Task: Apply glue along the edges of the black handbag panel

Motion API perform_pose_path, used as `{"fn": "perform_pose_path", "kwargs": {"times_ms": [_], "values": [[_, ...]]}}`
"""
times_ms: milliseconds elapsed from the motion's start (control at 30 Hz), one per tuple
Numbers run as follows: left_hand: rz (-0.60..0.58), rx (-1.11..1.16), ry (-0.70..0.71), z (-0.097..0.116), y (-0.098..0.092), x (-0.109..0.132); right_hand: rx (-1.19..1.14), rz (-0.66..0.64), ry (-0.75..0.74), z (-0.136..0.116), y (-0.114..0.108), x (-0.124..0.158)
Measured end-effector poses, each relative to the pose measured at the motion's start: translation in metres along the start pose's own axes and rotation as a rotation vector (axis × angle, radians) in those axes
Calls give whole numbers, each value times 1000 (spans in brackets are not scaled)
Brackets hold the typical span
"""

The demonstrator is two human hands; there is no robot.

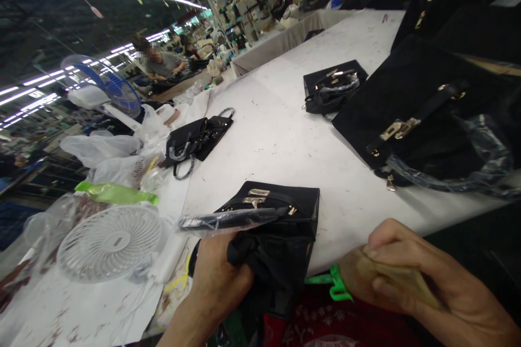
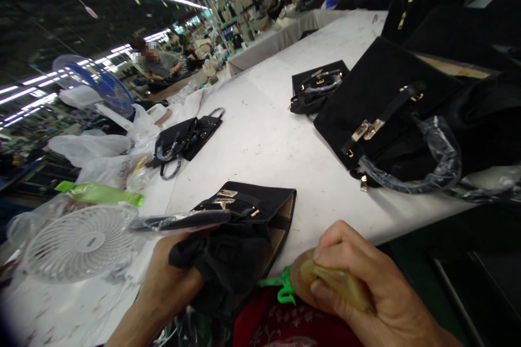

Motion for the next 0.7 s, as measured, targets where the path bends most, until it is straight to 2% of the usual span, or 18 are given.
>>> {"fn": "perform_pose_path", "kwargs": {"times_ms": [167,267,400,567,700], "values": [[-11,14,-21,-3,2,0,79,81,-3,-1,-9,1],[-25,4,-36,-5,5,0,0,99,7,0,-11,3],[-22,13,-32,-3,5,0,60,85,34,2,-10,6],[-38,60,-44,-1,8,-1,-80,115,-23,-6,-11,13],[-33,87,-43,0,9,-1,-32,113,69,1,-11,16]]}}
Point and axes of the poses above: each hand's wrist, its own x-axis away from the middle knuckle, its own y-axis out of the palm, z = x × y, the point moved 10 cm from there along -x, towards the middle knuckle, and after that the axes turned 3 degrees about x, right-handed, at the moved point
